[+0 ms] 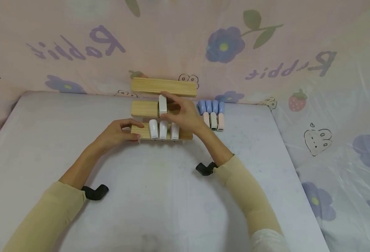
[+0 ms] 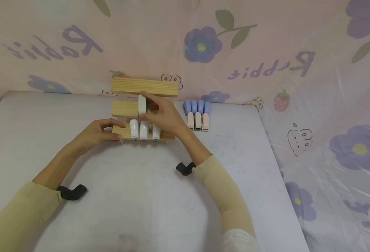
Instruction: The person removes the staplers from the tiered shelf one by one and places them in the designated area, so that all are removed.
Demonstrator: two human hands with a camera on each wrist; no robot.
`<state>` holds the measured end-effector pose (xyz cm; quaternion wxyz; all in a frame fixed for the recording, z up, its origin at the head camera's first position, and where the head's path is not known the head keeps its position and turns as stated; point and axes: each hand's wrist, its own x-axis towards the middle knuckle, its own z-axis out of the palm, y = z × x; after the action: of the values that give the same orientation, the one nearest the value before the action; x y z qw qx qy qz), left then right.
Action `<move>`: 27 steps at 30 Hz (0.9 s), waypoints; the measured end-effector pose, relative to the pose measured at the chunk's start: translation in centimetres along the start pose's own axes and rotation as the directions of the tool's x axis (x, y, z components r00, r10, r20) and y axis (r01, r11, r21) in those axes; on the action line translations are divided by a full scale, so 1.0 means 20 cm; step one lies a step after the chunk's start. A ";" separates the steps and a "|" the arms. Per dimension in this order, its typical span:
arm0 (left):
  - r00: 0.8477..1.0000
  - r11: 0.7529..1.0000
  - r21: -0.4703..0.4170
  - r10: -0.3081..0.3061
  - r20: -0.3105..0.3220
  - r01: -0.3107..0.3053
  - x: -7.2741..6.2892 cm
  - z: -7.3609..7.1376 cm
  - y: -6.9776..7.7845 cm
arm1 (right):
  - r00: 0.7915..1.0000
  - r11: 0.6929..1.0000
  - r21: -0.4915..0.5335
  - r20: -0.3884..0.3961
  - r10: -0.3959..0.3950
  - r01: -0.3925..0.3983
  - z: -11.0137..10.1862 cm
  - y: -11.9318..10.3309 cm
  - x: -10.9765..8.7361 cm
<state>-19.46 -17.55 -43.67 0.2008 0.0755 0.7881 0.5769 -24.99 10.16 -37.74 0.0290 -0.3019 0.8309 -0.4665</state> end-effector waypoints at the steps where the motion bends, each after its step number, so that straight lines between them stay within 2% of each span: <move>1: 1.000 1.000 0.003 0.000 -0.001 0.000 0.00 0.00 0.00 | 1.000 1.000 0.010 0.000 0.003 -0.003 -0.01 0.00 -0.01; 5: 1.000 1.000 -0.008 0.003 -0.002 -0.003 0.00 0.00 0.00 | 1.000 0.997 0.069 0.000 0.019 -0.019 -0.06 0.01 -0.04; 9: 1.000 1.000 -0.022 -0.003 -0.003 0.003 0.00 0.00 0.00 | 1.000 0.994 0.111 -0.008 0.013 -0.012 -0.11 -0.04 -0.09; 13: 1.000 1.000 -0.014 -0.006 -0.004 0.006 0.00 0.00 0.01 | 1.000 0.998 0.068 -0.002 0.006 -0.006 -0.16 -0.09 -0.12; 17: 1.000 1.000 -0.019 -0.019 0.001 0.019 0.00 0.00 0.01 | 1.000 1.000 0.008 0.011 -0.003 0.003 -0.18 -0.08 -0.15; 21: 1.000 0.999 -0.020 -0.028 -0.001 0.028 0.00 0.00 0.01 | 1.000 1.000 0.008 0.011 -0.010 0.010 -0.21 -0.08 -0.17; 27: 1.000 1.000 -0.006 -0.023 -0.010 0.023 0.00 0.00 0.02 | 1.000 0.999 0.045 0.012 0.009 -0.009 -0.25 0.05 -0.19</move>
<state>-19.55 -17.34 -43.30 0.2036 0.0629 0.7884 0.5771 -24.00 16.35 -36.63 0.0428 -0.3000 0.8213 -0.4833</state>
